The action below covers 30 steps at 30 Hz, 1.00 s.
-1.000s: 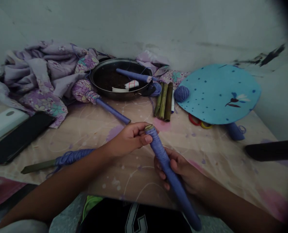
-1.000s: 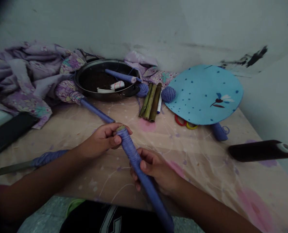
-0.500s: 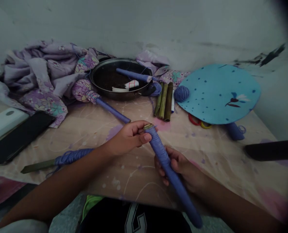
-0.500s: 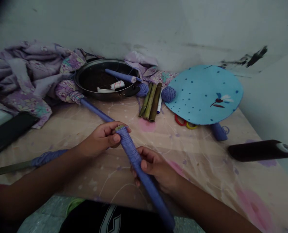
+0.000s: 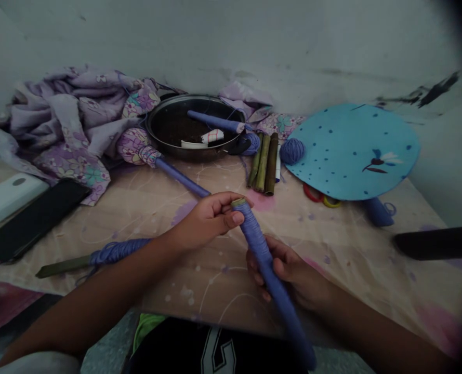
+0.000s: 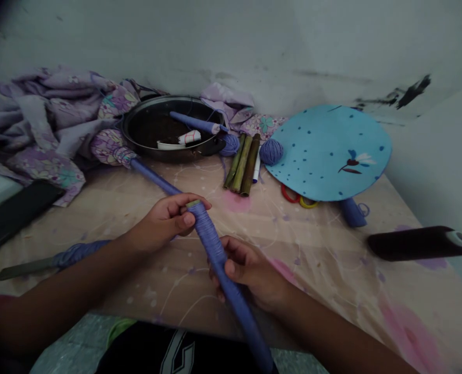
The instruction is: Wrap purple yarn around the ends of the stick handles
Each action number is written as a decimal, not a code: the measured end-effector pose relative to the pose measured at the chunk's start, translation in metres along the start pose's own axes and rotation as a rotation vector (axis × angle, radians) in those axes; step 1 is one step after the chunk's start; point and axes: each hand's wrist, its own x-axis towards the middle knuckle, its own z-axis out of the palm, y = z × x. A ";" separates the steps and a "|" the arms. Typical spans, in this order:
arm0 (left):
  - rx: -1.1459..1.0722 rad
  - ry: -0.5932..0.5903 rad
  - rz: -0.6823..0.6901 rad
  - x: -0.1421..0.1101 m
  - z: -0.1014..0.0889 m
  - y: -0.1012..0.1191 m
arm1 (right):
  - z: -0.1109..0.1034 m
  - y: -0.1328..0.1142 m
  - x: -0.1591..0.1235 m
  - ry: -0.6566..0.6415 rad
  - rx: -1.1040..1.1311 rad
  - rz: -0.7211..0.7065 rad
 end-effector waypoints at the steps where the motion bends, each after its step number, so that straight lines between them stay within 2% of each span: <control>1: 0.001 -0.002 -0.001 0.000 0.000 0.001 | -0.001 0.000 0.000 0.003 0.001 0.016; 6: -0.025 0.000 0.041 0.001 0.002 0.003 | -0.007 -0.001 -0.002 0.076 0.015 0.112; 11: -0.017 0.020 0.057 0.000 0.002 0.004 | -0.008 -0.001 -0.002 0.050 -0.032 0.108; 18: -0.002 0.083 0.022 0.002 -0.001 -0.003 | 0.001 -0.001 0.000 0.099 -0.076 -0.018; 23: -0.022 0.060 0.017 0.004 -0.005 -0.005 | 0.000 -0.004 0.000 0.094 -0.038 0.030; 30: 0.008 0.022 -0.011 0.002 -0.003 -0.009 | 0.001 0.000 -0.002 0.035 -0.045 -0.012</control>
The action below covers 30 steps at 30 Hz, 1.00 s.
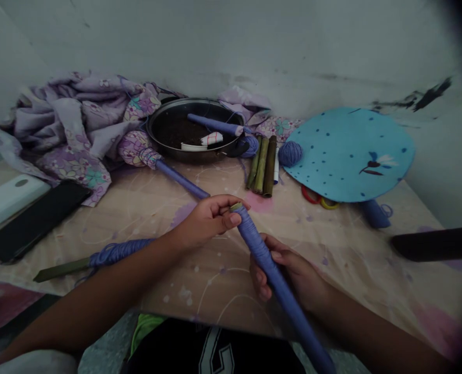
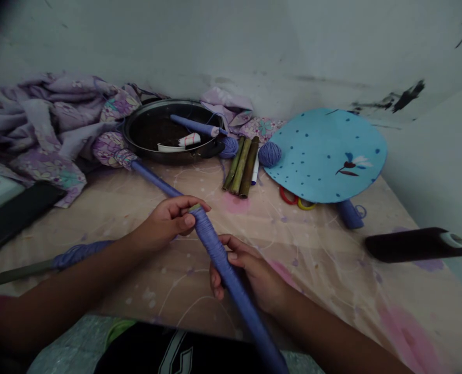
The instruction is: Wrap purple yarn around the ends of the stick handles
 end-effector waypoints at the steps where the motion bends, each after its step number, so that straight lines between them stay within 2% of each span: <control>1: 0.007 -0.007 -0.005 0.000 0.001 0.000 | 0.000 0.002 -0.001 0.007 0.002 0.007; 8: 0.016 -0.032 -0.021 -0.001 0.002 0.003 | -0.002 0.007 -0.001 0.145 -0.095 0.021; 16: 0.022 -0.095 -0.018 -0.001 0.000 0.001 | 0.002 0.004 0.001 0.112 0.065 0.070; 19: 0.022 -0.094 -0.009 -0.001 0.002 0.003 | 0.006 0.004 0.001 0.079 0.053 0.087; 22: 0.029 -0.084 -0.007 -0.002 0.004 0.004 | 0.009 0.004 0.000 0.058 0.016 0.023; 27: 0.059 -0.103 -0.043 -0.003 0.005 0.001 | 0.007 0.006 -0.003 0.094 -0.012 0.042; 30: 0.030 -0.118 -0.050 -0.003 0.004 0.001 | 0.004 0.004 -0.003 0.018 0.061 0.061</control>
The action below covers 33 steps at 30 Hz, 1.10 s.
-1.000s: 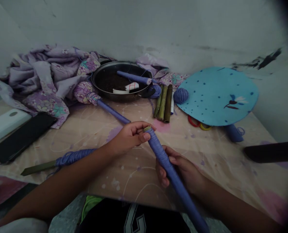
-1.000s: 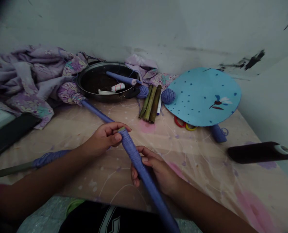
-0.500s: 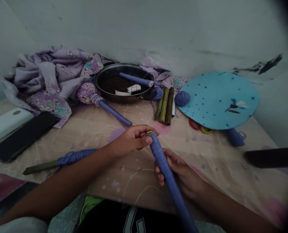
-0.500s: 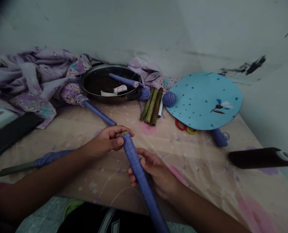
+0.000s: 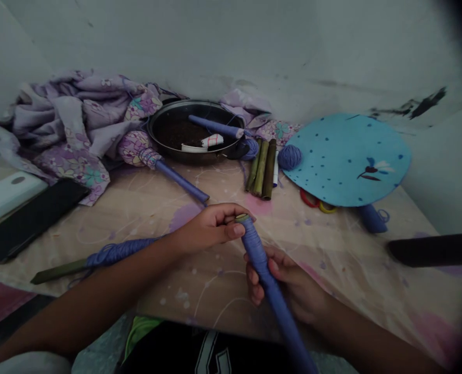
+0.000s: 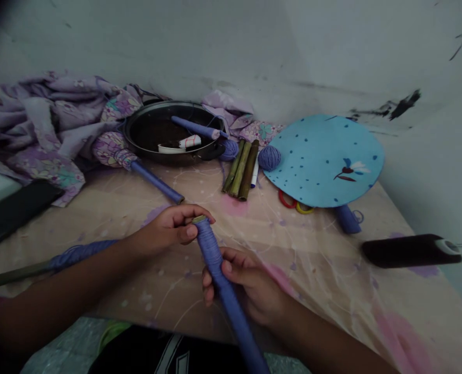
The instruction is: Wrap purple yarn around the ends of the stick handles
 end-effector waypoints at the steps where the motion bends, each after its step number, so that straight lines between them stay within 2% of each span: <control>1: -0.004 -0.005 -0.001 0.000 0.000 0.000 | 0.000 -0.001 0.000 -0.027 0.018 0.003; 3: -0.001 -0.007 0.001 0.000 -0.001 0.000 | 0.000 -0.003 -0.001 -0.047 0.025 0.000; 11: -0.012 0.021 0.033 0.002 0.001 0.002 | -0.001 0.001 -0.001 0.056 -0.155 -0.061; 15: -0.028 0.017 0.021 0.000 0.001 0.003 | -0.004 0.001 0.001 0.104 -0.081 -0.063; 19: -0.078 0.008 0.010 -0.001 0.002 0.001 | -0.003 0.001 0.001 0.059 -0.030 -0.041; 26: -0.362 -0.103 0.028 -0.001 0.007 -0.009 | -0.002 0.004 -0.001 -0.029 0.080 0.008; 33: -0.297 -0.060 0.024 -0.001 0.005 -0.008 | -0.004 0.001 0.000 -0.068 0.118 0.018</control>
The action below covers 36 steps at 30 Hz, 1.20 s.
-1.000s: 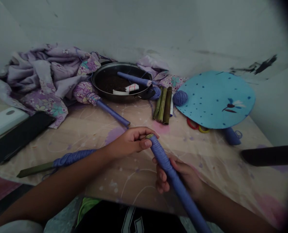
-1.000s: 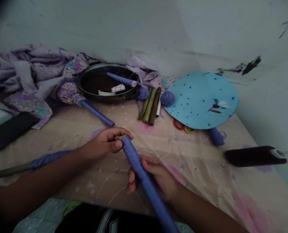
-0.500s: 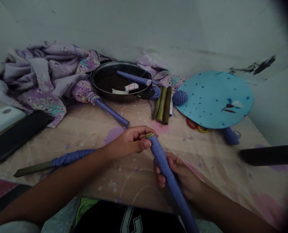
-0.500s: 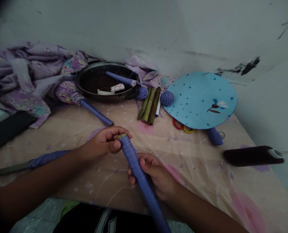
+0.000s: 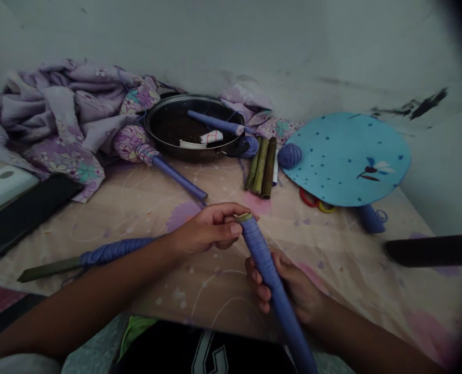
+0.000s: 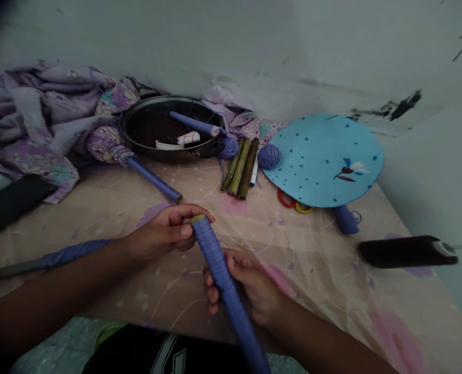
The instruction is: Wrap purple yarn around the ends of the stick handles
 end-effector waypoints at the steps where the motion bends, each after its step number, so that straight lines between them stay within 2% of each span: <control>1: 0.027 0.012 0.001 -0.001 0.001 0.002 | 0.000 0.000 0.000 0.002 -0.003 -0.002; 6: 0.197 0.107 0.026 -0.001 0.006 0.012 | 0.001 0.001 0.000 0.065 -0.101 -0.036; 11: 0.236 0.098 0.027 0.000 0.005 0.011 | -0.001 0.004 0.000 0.115 -0.153 -0.067; 16: 0.226 0.098 -0.010 -0.002 0.005 0.011 | -0.007 0.004 0.001 0.062 -0.106 -0.066; 24: 0.137 0.078 -0.009 -0.002 0.006 0.008 | -0.012 0.005 0.001 0.019 0.055 0.053; 36: 0.256 0.123 0.044 -0.002 0.007 0.011 | -0.008 -0.003 0.005 0.029 -0.057 -0.054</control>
